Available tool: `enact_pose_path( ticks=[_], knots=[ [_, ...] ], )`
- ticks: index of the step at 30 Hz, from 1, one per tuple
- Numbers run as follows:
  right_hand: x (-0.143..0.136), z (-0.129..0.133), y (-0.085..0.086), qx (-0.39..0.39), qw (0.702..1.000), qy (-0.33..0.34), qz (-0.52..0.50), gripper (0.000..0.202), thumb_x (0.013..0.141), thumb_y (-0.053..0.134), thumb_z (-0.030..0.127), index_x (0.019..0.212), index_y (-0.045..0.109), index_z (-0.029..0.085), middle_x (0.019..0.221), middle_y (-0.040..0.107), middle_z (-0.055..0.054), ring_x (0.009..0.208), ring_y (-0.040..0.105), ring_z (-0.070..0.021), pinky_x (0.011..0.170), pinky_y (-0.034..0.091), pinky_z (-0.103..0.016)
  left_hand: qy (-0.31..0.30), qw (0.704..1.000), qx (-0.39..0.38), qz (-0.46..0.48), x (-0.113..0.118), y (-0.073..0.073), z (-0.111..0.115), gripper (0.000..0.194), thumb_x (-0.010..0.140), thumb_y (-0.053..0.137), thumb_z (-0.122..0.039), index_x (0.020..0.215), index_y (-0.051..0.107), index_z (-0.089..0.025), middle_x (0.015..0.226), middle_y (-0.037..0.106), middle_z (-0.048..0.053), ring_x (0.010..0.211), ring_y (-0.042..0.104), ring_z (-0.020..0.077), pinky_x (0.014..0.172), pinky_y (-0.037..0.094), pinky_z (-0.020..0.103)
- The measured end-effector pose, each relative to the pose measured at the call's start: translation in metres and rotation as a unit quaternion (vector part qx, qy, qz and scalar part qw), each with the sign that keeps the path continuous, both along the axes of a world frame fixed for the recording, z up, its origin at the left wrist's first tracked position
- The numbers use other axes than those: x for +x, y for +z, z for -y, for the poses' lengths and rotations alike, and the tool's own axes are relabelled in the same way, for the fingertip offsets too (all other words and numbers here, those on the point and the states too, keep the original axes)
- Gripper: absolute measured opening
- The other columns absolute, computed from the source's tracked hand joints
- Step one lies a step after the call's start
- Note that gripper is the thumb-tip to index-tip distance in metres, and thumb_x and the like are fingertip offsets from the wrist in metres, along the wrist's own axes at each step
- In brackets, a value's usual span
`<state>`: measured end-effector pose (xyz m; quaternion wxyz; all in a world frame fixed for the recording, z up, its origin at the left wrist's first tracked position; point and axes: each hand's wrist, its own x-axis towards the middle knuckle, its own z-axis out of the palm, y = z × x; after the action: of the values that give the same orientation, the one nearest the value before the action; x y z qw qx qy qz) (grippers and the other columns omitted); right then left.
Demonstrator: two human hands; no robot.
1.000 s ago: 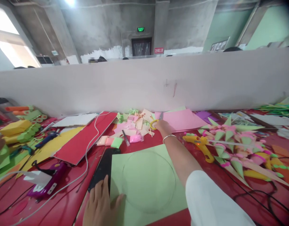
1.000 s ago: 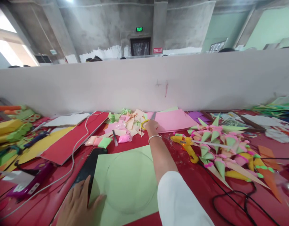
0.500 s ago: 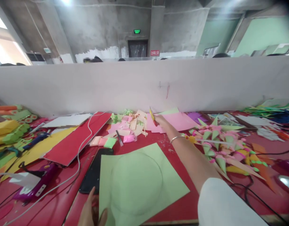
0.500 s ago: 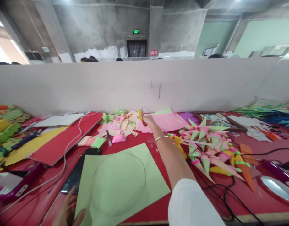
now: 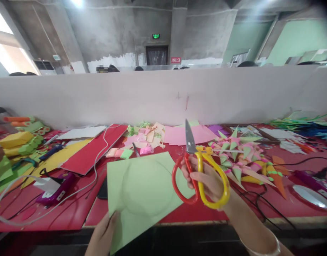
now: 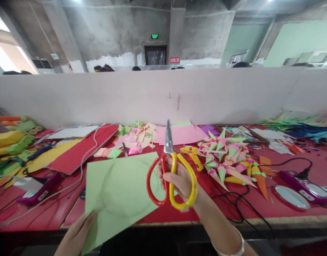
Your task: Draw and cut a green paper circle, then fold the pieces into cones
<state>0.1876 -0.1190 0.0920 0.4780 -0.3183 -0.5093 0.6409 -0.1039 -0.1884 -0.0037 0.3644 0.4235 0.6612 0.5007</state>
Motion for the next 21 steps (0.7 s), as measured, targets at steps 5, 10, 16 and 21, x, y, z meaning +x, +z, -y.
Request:
enact_pose_path(
  ticks=[5,10,16,21],
  knots=[
    [0.011,0.033,-0.037,0.018,0.993,-0.116,0.009,0.018,0.073,0.059,0.027,0.085,0.048,0.021,0.069,0.051,0.001,0.052,0.045,-0.0086,0.038,0.034,-0.018,0.033,0.996,-0.036,0.068,-0.001,-0.008,0.004,0.030,0.068,0.062,-0.044,0.084,0.065,-0.019,0.089,0.068,0.004,0.097,0.060,0.0232,0.086,0.048,0.032],
    [0.010,0.054,-0.057,-0.030,0.990,-0.122,0.063,0.029,0.080,0.049,0.047,0.081,0.051,0.017,0.053,0.035,0.006,0.039,0.028,-0.0045,0.036,0.020,-0.019,0.115,0.974,-0.033,0.192,0.017,0.002,-0.006,0.018,0.080,0.052,-0.027,0.095,0.061,-0.022,0.099,0.067,0.003,0.094,0.062,0.0181,0.081,0.051,0.031],
    [-0.006,0.058,-0.061,0.034,0.999,-0.029,0.009,0.051,0.075,0.039,0.065,0.088,0.054,0.019,0.064,0.037,0.003,0.046,0.029,-0.0063,0.041,0.023,-0.022,0.156,0.952,0.075,0.253,0.031,0.042,-0.029,0.019,0.081,0.048,-0.017,0.092,0.063,-0.021,0.094,0.068,0.004,0.098,0.060,0.0161,0.090,0.047,0.030],
    [-0.003,0.068,-0.064,0.050,0.993,-0.042,0.097,0.043,0.080,0.043,0.056,0.105,0.054,0.023,0.080,0.045,-0.002,0.061,0.041,-0.0111,0.057,0.038,-0.026,0.195,0.921,0.148,0.301,0.029,0.061,-0.041,0.017,0.079,0.049,-0.010,0.081,0.064,-0.018,0.088,0.069,0.002,0.097,0.060,0.0110,0.093,0.043,0.021]
  ],
)
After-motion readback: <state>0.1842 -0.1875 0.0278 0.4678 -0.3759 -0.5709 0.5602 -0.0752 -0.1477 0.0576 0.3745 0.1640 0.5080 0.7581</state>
